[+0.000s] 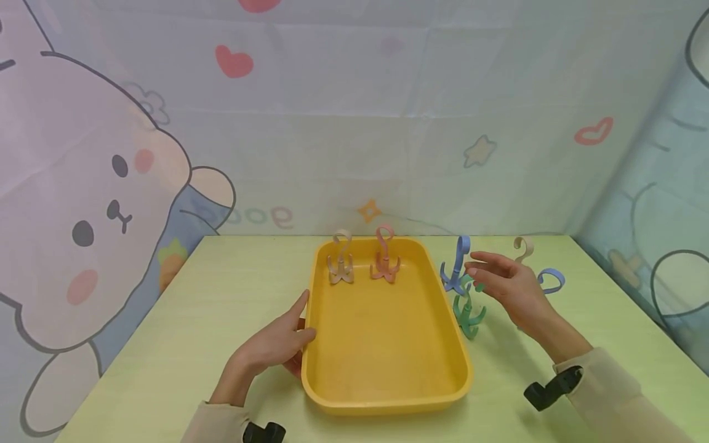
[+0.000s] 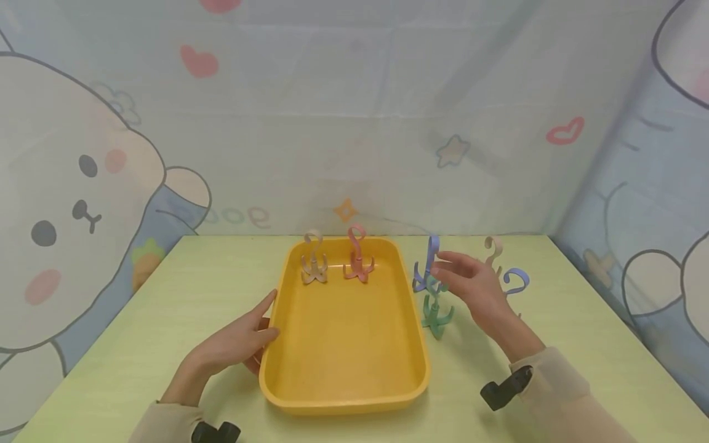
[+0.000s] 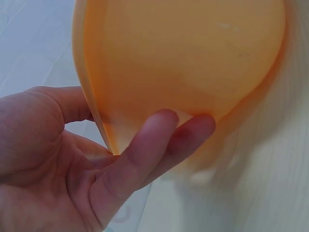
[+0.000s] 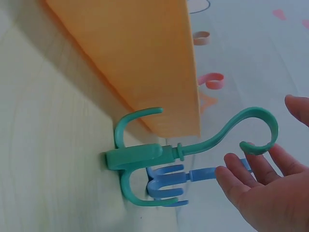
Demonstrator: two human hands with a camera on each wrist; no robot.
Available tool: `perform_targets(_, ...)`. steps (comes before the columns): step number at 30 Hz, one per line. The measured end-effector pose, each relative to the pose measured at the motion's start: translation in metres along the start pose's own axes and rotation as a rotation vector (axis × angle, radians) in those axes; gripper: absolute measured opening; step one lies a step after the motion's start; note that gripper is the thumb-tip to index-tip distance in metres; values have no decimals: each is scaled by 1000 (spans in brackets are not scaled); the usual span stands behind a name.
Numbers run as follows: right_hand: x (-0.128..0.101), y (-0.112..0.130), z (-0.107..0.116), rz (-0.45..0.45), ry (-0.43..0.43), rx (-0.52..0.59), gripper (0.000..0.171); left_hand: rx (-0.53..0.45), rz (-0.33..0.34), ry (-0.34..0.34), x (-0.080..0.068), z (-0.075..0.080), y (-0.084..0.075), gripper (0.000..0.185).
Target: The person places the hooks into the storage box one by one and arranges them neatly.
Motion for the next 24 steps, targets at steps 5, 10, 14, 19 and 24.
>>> perform_targets(5, -1, -8, 0, 15, 35, 32, 36, 3, -3, -5, 0, 0, 0, 89)
perform_targets(10, 0, -17, 1, 37, 71, -37, 39, 1, -8, 2, 0, 0, 0, 89)
perform_targets(14, 1, -22, 2, 45, 101, -43, 35, 6, -13, 7, 0, 0, 1, 89)
perform_targets(19, 3, -27, 1, 61, 125, -31, 32, 10, -18, 6, 0, 0, 1, 89)
perform_targets(24, 5, -32, 1, 66, 121, -9, 28, 8, -16, 5, -1, -1, 1, 89)
Point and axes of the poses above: each hand's wrist, its own x-axis towards the middle knuckle, its own z-axis out of the back of the hand, y = z × x, the point moved 2 cm from there along x, towards the middle knuckle, and after that the axes turned 12 degrees about -y, right-handed, at the moved point
